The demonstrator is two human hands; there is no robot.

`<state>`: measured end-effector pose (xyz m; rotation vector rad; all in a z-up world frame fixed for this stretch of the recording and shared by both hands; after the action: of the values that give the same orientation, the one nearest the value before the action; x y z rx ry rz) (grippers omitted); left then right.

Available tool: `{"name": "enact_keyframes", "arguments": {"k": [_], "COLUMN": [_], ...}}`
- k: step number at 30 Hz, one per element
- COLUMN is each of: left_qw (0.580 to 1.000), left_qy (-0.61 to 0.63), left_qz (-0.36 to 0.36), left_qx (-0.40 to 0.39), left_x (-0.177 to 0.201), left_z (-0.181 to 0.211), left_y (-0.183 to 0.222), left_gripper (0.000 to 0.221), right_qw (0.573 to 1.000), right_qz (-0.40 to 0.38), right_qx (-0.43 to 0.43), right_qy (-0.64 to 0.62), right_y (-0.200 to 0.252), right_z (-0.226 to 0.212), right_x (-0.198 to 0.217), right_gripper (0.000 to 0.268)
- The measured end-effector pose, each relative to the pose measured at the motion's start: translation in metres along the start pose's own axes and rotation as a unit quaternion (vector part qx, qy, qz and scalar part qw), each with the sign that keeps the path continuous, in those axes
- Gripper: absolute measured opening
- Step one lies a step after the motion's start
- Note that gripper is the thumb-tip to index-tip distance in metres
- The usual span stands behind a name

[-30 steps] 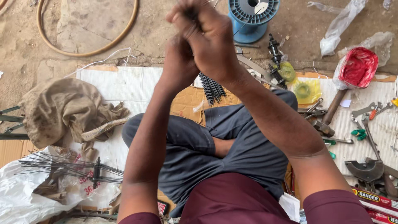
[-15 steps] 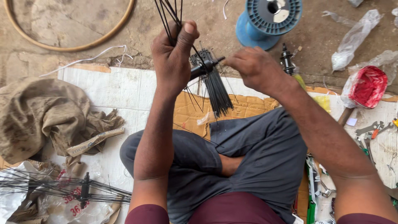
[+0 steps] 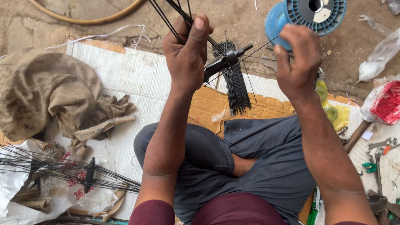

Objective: The person inserts multiple metal spokes into the holes of a bicycle hub by hand, threading them through one by one while holding the hub and spokes together.

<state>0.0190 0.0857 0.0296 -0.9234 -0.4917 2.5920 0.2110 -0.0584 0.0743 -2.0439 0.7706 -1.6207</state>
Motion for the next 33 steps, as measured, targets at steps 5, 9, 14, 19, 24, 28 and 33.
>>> {"name": "enact_keyframes", "arguments": {"k": [5, 9, 14, 19, 24, 28, 33], "left_qw": [0.996, 0.992, 0.993, 0.993, 0.988, 0.986, 0.984], "left_qy": [-0.031, -0.049, -0.072, -0.058, -0.058, -0.066, -0.013], "left_qz": [-0.057, -0.08, -0.061, -0.026, 0.033, 0.047, 0.075], "left_qx": [-0.057, -0.09, -0.073, -0.099, -0.137, -0.147, -0.16], "left_x": [-0.02, -0.034, -0.034, -0.034, -0.019, -0.007, 0.001], "left_z": [0.018, 0.026, 0.02, 0.015, 0.007, 0.004, -0.004], "left_y": [0.01, 0.017, 0.028, 0.028, 0.027, 0.031, 0.03], "left_gripper": [0.03, 0.028, 0.028, 0.025, 0.026, 0.027, 0.026], "right_qw": [0.951, 0.809, 0.799, 0.789, 0.942, 0.972, 0.816], "right_qz": [0.002, 0.006, 0.063, 0.046, -0.064, -0.056, -0.066], "right_qx": [-0.219, -0.339, -0.364, -0.369, -0.258, -0.119, -0.354], "right_qy": [-0.22, -0.481, -0.475, -0.489, -0.208, -0.195, -0.453], "right_y": [0.021, 0.029, 0.024, 0.02, 0.036, 0.051, 0.104], "right_z": [0.072, 0.106, 0.126, 0.11, 0.036, -0.01, -0.01], "right_x": [-0.039, -0.071, -0.059, -0.058, -0.055, -0.035, -0.064], "right_gripper": [0.037, 0.038, 0.041, 0.026, 0.032, 0.034, 0.024]}}
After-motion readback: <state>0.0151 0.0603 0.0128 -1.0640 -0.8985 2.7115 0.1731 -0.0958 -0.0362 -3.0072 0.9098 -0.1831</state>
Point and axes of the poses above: each hand's wrist, its own y-axis away from the middle knuckle, its own x-axis out of the back of the hand, z = x × y, the point moved 10 cm from there along -y, towards the middle knuckle, and after that the axes turned 10 degrees about -x, right-handed, at the moved point
